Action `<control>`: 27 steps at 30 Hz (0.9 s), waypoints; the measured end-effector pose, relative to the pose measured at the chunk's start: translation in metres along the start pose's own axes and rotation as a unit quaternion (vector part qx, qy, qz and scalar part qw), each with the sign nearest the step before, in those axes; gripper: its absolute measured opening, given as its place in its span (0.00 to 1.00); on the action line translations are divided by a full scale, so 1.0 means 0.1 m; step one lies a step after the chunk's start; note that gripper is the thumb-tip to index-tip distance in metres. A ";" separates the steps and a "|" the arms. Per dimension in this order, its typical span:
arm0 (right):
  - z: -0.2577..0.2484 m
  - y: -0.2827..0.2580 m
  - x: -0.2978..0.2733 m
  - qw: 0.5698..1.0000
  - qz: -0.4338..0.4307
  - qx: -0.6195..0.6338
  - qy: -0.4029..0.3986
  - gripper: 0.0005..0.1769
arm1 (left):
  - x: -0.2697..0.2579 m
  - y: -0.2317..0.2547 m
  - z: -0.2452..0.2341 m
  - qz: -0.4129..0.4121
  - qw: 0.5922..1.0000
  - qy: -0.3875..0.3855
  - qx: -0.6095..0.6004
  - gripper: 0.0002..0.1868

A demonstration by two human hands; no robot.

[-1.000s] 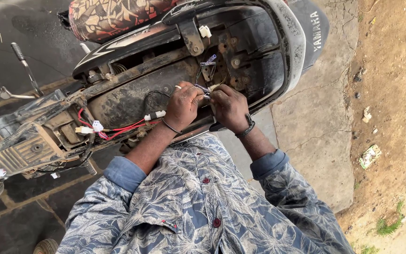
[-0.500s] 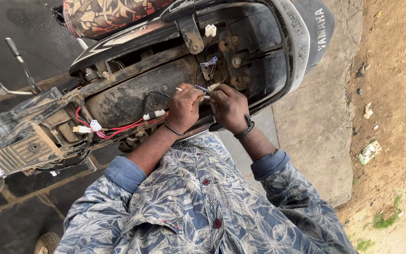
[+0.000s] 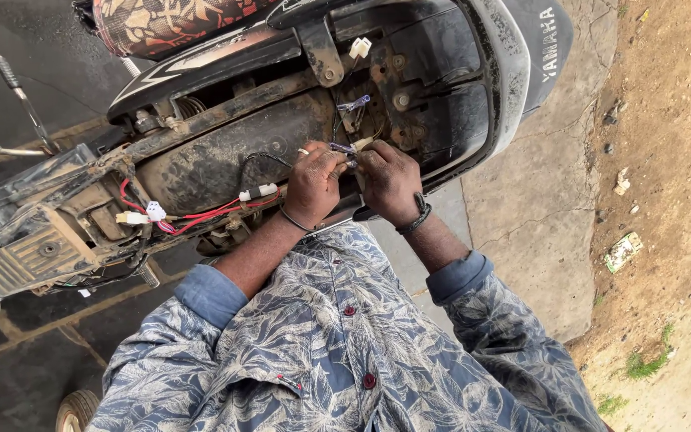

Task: The recorder is connecting and organizing electrical wires and connectors under the seat of a motorcycle.

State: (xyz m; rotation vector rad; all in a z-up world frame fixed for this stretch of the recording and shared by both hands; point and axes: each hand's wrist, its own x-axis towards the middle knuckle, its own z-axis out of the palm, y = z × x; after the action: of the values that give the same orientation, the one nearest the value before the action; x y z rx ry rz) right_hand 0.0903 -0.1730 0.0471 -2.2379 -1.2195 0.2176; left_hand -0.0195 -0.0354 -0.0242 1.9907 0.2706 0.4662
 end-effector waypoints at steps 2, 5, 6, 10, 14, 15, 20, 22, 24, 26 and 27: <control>0.01 0.00 0.01 1.000 -0.001 0.002 0.003 0.08 | -0.05 -0.02 0.06 -0.009 1.000 0.000 0.005 0.07; 0.01 0.00 0.00 1.000 0.001 0.004 0.005 0.10 | -0.10 0.02 0.14 -0.014 0.999 -0.044 0.024 0.04; 0.00 -0.02 0.00 1.000 0.006 0.006 0.007 0.10 | -0.10 0.04 0.14 -0.004 1.000 -0.028 0.008 0.06; -0.04 -0.05 0.03 1.000 0.021 0.011 0.004 0.09 | 0.00 0.00 -0.08 -0.025 0.999 -0.047 -0.013 0.07; -0.14 -0.08 0.13 0.999 0.024 0.027 -0.020 0.08 | 0.18 0.07 -0.36 0.006 0.999 -0.026 0.041 0.08; -0.17 -0.06 0.12 0.998 0.030 0.040 -0.044 0.07 | 0.16 0.09 -0.38 0.011 0.999 -0.028 0.038 0.08; -0.29 0.04 0.22 0.989 0.040 0.091 -0.112 0.06 | 0.20 0.12 -0.42 0.023 0.998 -0.039 0.036 0.08; -0.33 0.05 0.27 0.976 0.072 0.141 -0.147 0.06 | 0.18 0.10 -0.40 0.009 0.998 -0.046 0.034 0.07; -0.31 0.03 0.25 0.974 0.077 0.153 -0.146 0.07 | 0.15 0.07 -0.39 0.001 0.998 -0.049 0.027 0.07; -0.30 0.04 0.23 0.973 0.081 0.163 -0.140 0.07 | 0.17 0.06 -0.39 -0.002 0.998 -0.052 0.021 0.07; -0.28 0.05 0.20 0.978 0.074 0.153 -0.119 0.07 | 0.17 0.07 -0.40 0.001 0.998 -0.056 0.028 0.07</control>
State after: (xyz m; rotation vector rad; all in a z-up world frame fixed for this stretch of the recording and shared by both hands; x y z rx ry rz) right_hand 0.1163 -0.1704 0.0699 -2.0722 -1.0540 0.7010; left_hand -0.0212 0.0003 0.0010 2.0642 0.2138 0.3487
